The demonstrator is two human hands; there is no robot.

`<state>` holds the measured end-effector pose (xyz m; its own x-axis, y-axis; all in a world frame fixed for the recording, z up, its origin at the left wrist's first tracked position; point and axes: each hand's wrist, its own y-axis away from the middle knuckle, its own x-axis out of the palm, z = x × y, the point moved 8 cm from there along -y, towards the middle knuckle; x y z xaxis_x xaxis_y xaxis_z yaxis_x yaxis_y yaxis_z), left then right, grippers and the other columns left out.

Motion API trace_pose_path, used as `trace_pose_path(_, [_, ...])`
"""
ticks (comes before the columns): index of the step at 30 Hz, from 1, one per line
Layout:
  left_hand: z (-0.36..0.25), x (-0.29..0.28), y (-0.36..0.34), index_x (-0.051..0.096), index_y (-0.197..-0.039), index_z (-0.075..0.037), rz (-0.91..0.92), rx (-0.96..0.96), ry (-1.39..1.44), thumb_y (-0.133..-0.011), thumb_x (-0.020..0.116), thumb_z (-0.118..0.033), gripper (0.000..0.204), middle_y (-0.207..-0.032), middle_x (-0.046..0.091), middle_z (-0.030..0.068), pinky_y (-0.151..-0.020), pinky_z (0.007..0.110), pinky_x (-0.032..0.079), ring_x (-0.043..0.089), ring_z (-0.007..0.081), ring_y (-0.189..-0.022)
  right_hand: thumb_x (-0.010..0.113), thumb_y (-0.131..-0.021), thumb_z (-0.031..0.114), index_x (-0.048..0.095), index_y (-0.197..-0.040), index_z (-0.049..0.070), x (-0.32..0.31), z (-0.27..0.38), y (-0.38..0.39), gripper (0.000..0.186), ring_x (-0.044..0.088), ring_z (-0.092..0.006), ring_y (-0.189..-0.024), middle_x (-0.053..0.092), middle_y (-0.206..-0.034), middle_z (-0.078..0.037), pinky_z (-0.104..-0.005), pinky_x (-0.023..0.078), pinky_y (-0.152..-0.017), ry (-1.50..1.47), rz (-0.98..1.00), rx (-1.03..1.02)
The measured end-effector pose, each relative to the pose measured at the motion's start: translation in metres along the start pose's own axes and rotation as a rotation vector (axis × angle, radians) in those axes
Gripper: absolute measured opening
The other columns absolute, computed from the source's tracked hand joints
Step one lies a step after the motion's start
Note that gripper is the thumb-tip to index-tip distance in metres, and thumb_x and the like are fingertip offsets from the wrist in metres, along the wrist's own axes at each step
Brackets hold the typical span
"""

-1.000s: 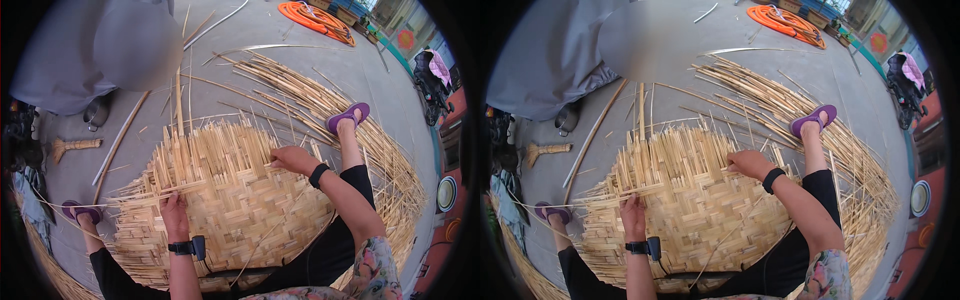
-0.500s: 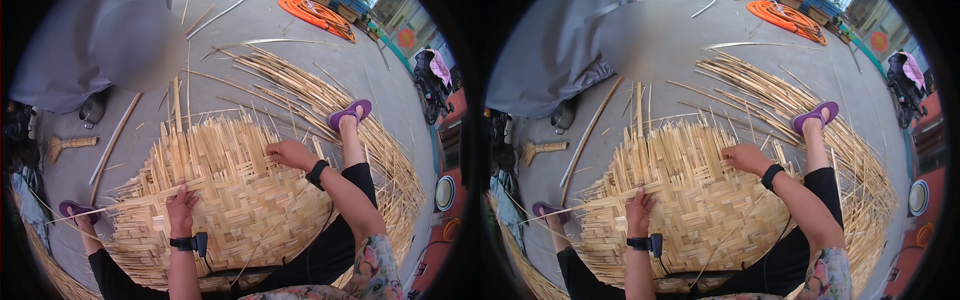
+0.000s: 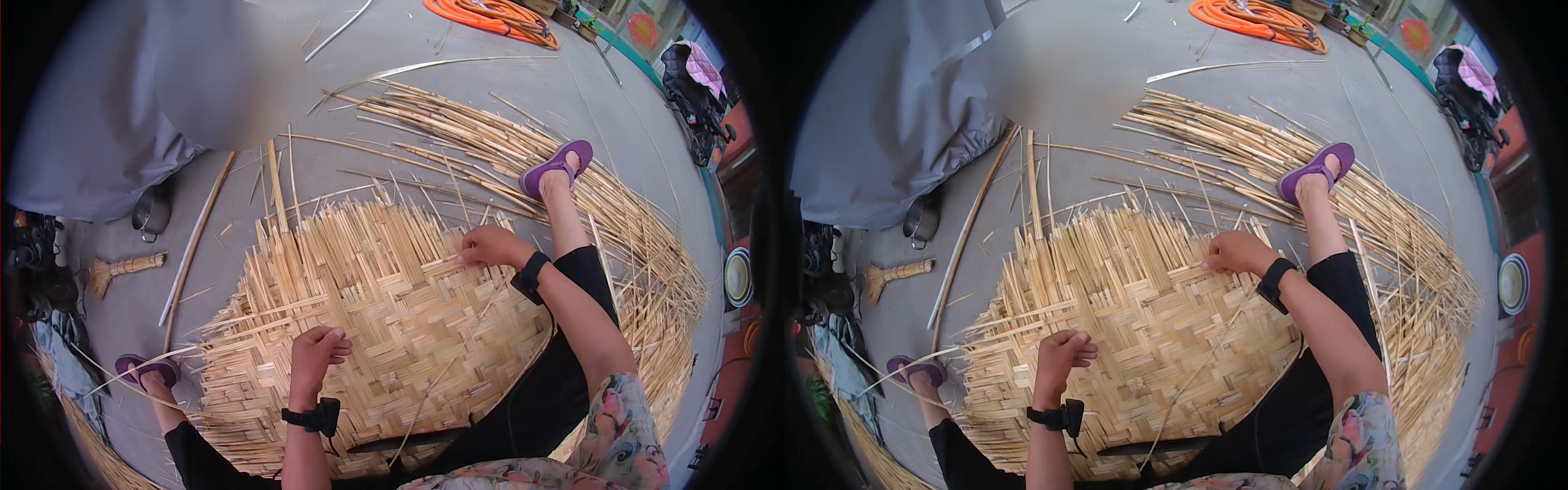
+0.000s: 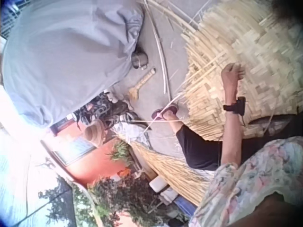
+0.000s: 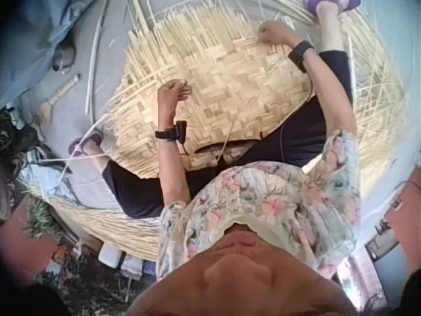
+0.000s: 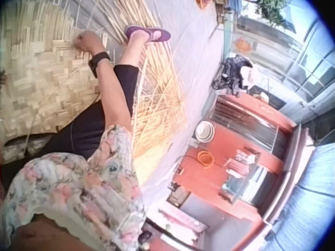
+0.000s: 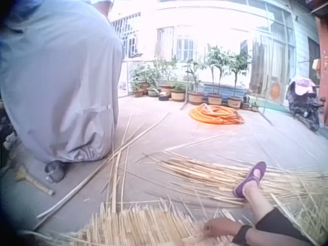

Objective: Weaving a mat using thin bamboo or straw strips.

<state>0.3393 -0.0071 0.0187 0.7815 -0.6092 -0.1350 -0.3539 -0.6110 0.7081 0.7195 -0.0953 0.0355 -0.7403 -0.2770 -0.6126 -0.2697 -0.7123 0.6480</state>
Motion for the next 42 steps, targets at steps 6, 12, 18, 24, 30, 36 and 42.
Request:
trace_pose_path(6, [-0.127, 0.16, -0.044, 0.068, -0.113, -0.002, 0.207, 0.875, -0.37, -0.085, 0.07, -0.003, 0.028, -0.097, 0.067, 0.0074, -0.075, 0.03, 0.053, 0.066, 0.0196, -0.088, 0.069, -0.093, 0.031, 0.068, -0.094, 0.002, -0.01, 0.035, 0.043, 0.029, 0.07, -0.0189, -0.069, 0.07, -0.078, -0.009, -0.034, 0.052, -0.063, 0.21, -0.227, -0.373])
trace_pose_path(12, [-0.106, 0.178, -0.071, 0.072, -0.092, 0.001, 0.451, 0.438, -0.255, -0.08, 0.076, -0.006, 0.014, -0.089, 0.062, 0.0096, -0.075, 0.033, 0.05, 0.062, 0.0233, -0.08, 0.061, -0.093, 0.056, 0.068, -0.093, 0.003, -0.059, -0.01, 0.015, 0.054, 0.067, -0.0266, -0.082, 0.067, -0.082, -0.013, -0.0377, 0.052, -0.071, 0.457, -0.416, -0.117])
trace_pose_path(18, [-0.126, 0.17, -0.048, 0.07, -0.081, -0.001, 0.111, 0.697, -0.325, -0.079, 0.078, -0.013, 0.015, -0.074, 0.063, 0.0081, -0.063, 0.033, 0.048, 0.062, 0.0187, -0.066, 0.077, -0.086, 0.037, 0.066, -0.116, 0.008, -0.019, 0.007, -0.038, 0.043, 0.062, -0.0159, -0.092, 0.068, -0.101, -0.004, -0.0325, 0.05, -0.081, -0.728, 0.017, -0.443])
trace_pose_path(24, [-0.101, 0.171, -0.073, 0.067, -0.076, 0.0, 0.01, 0.413, -0.006, -0.08, 0.074, -0.016, 0.017, -0.064, 0.065, 0.0046, -0.056, 0.03, 0.048, 0.06, 0.0148, -0.053, 0.08, -0.083, 0.013, 0.063, -0.108, 0.007, 0.002, 0.025, -0.028, 0.031, 0.058, -0.0112, -0.091, 0.066, -0.096, 0.001, -0.0283, 0.047, -0.085, -0.514, 0.092, -0.467])
trace_pose_path(30, [-0.096, 0.179, -0.094, 0.073, -0.082, 0.002, 0.117, 0.379, -0.062, -0.084, 0.073, -0.012, 0.014, -0.063, 0.063, 0.0013, -0.058, 0.025, 0.051, 0.059, 0.009, -0.058, 0.077, -0.082, 0.009, 0.062, -0.105, 0.005, 0.011, 0.036, 0.014, 0.028, 0.063, -0.0231, -0.084, 0.064, -0.093, -0.009, -0.0318, 0.051, -0.074, -0.162, -0.321, -0.596])
trace_pose_path(36, [-0.096, 0.157, -0.084, 0.063, -0.127, -0.001, 0.28, 0.425, 0.284, -0.09, 0.07, -0.011, 0.039, -0.113, 0.067, 0.0089, -0.078, 0.029, 0.054, 0.064, 0.0146, -0.093, 0.063, -0.095, 0.026, 0.058, -0.113, 0.008, 0.001, 0.027, -0.005, 0.026, 0.062, -0.0406, -0.103, 0.068, -0.104, -0.017, -0.0448, 0.051, -0.083, -0.099, -0.356, -0.312])
trace_pose_path(42, [0.013, -0.016, -0.019, 0.059, -0.114, 0.0, -0.26, 0.235, 0.531, -0.093, 0.064, -0.009, 0.023, -0.107, 0.068, 0.0136, -0.076, 0.03, 0.058, 0.07, 0.0225, -0.092, 0.06, -0.098, 0.034, 0.054, -0.128, 0.004, -0.003, 0.024, -0.021, 0.043, 0.063, -0.0362, -0.104, 0.066, -0.112, -0.02, -0.0433, 0.049, -0.089, -0.111, -0.179, -0.173])
